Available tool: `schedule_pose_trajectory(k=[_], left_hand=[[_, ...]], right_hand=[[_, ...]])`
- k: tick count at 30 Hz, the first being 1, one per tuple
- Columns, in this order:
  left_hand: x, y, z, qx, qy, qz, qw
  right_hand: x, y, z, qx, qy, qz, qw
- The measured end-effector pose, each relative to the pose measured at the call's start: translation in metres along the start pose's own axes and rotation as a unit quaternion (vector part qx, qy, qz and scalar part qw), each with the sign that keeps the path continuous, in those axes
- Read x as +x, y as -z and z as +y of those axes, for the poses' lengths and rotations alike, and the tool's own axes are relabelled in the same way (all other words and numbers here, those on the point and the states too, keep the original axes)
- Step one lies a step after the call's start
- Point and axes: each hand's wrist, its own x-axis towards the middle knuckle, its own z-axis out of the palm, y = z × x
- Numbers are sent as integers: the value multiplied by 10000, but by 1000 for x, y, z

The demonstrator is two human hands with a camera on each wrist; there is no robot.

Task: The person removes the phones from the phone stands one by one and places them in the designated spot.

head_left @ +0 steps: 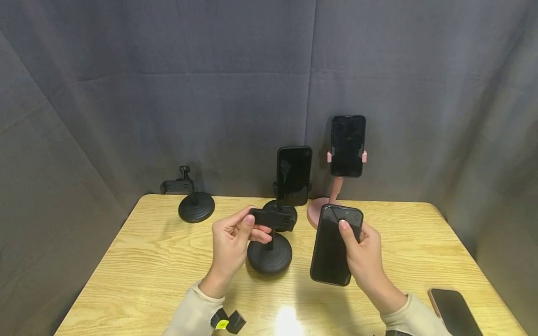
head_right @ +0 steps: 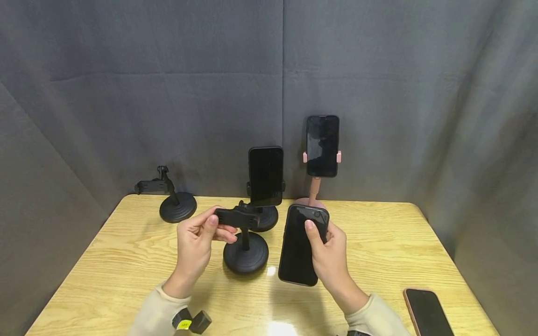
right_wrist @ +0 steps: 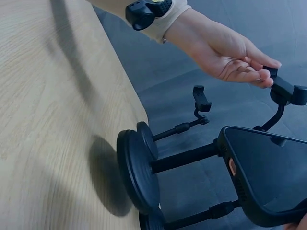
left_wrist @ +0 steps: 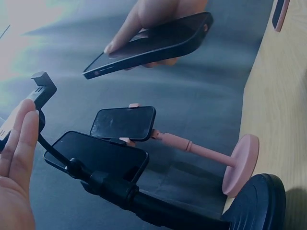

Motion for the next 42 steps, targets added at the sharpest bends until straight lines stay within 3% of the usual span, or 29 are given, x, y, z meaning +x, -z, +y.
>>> schedule_pose_trajectory(k=[9, 15, 29, 42], left_hand=[[6, 8, 6, 160, -179, 44, 9997], [11, 13, 10, 176, -305, 119, 9993], [21, 25, 14, 410, -256, 348, 9982], [31, 35, 9, 372, -264, 646, 9969]], right_hand=[[0, 4, 5, -79, -95, 75, 9999], [-2, 10, 7, -218, 58, -112, 9997], [-4, 31, 14, -569, -31, -282, 9980], [-6, 59, 24, -848, -385, -712, 9931]])
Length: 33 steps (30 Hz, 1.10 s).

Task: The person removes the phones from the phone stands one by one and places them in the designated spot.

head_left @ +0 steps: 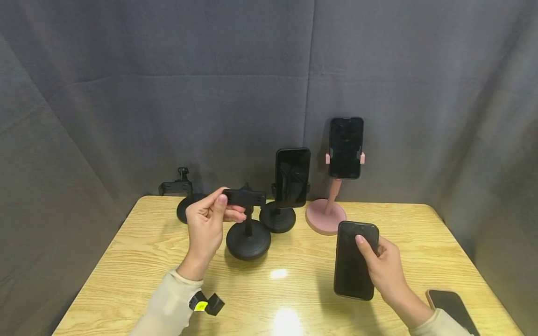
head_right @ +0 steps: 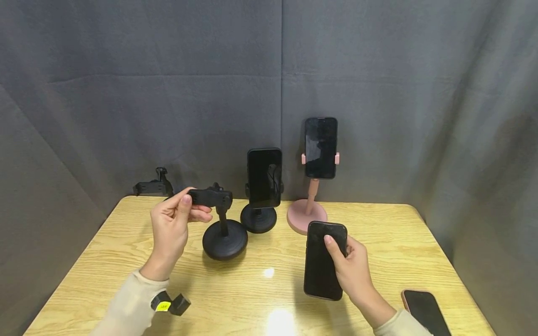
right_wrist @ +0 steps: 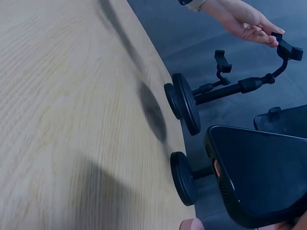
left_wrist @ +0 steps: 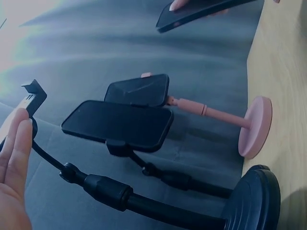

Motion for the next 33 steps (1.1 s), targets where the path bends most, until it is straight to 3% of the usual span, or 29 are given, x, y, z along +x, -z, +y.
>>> schedule_pose_trajectory(k=[8, 23, 33], left_hand=[[12, 8, -8, 196, 215, 174, 9994], [28, 16, -20, 435, 374, 256, 9980], [37, 20, -36, 537, 697, 440, 9952]], right_hand=[[-3, 8, 4, 135, -111, -63, 9998], [-9, 22, 14, -668, -254, -176, 9973], [-12, 25, 18, -688, -362, -58, 9970]])
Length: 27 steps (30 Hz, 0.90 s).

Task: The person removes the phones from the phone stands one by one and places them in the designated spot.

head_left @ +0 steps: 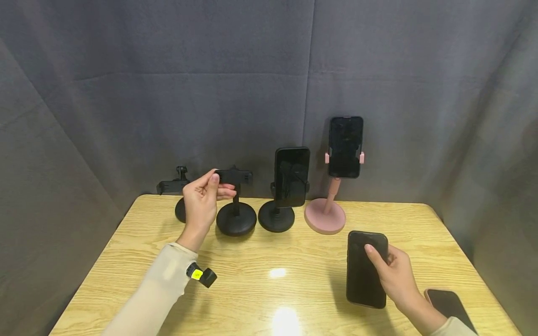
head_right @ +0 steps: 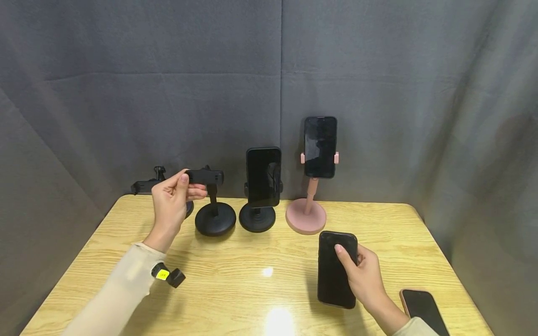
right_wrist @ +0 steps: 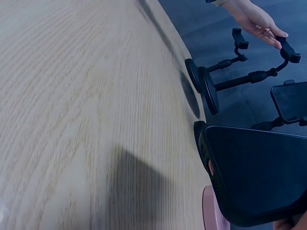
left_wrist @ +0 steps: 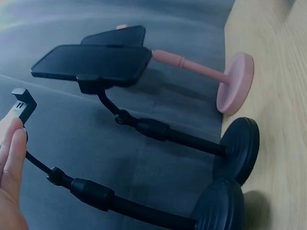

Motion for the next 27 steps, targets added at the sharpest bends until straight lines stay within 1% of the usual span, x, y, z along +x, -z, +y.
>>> schedule_pose_trajectory(k=[6, 10, 13, 18, 23, 27], left_hand=[[5, 2, -9, 54, 113, 83, 9999], [10, 4, -15, 254, 159, 139, 9995], [12, 4, -20, 395, 285, 209, 9986], [14, 4, -27, 457, 455, 320, 9974], [17, 6, -34, 330, 438, 336, 9979], [19, 8, -40, 203, 323, 386, 9985]], right_hand=[[-2, 4, 4, -78, -65, 39, 9999], [-3, 5, 7, -98, -77, 96, 9999], [-4, 6, 10, -83, -96, 130, 9998], [-4, 8, 12, -56, -142, 134, 9998], [-6, 11, 14, -151, -184, 99, 9997], [-6, 15, 13, -285, -302, 65, 9991]])
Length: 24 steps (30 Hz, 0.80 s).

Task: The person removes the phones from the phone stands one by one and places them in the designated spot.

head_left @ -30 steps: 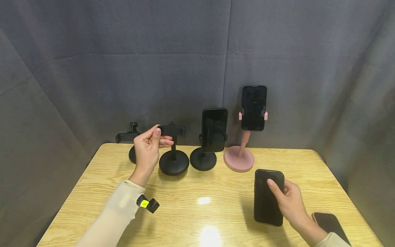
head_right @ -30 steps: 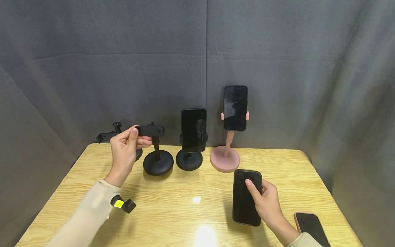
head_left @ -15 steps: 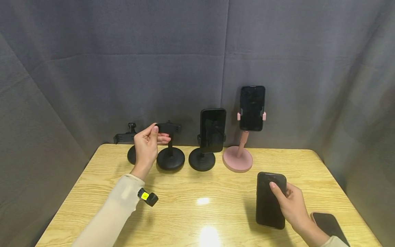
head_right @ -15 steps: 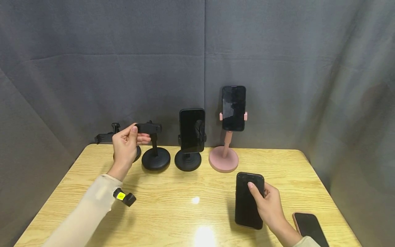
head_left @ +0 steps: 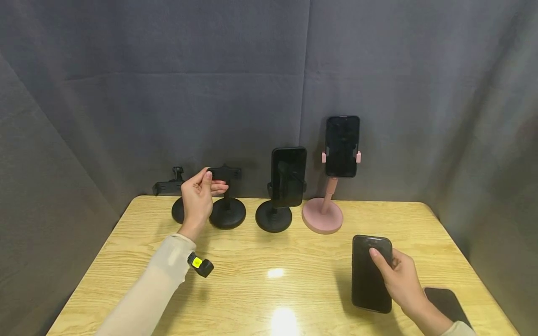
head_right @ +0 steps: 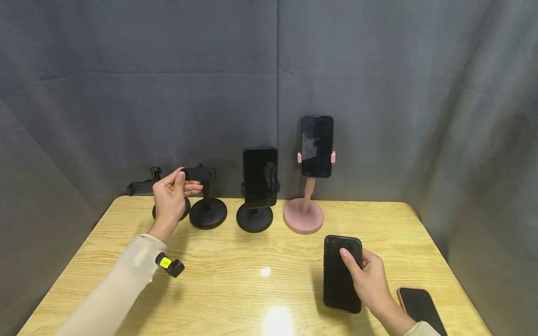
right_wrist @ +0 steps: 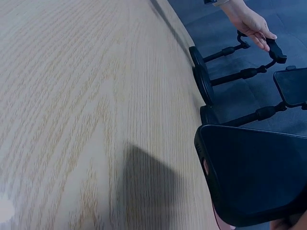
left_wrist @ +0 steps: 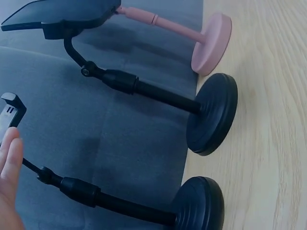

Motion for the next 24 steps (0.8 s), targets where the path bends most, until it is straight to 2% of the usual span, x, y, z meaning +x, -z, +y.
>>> schedule_pose_trajectory(k=[5, 15, 24], left_hand=[[2, 3, -4, 140, -63, 42, 9999], [3, 3, -4, 241, -35, 63, 9997], [-1, 11, -4, 623, -95, 117, 9979]], right_hand=[[0, 3, -1, -153, -114, -35, 9998], [0, 5, 3, -187, -48, -34, 9998], [-2, 14, 11, -861, -263, -21, 9959]])
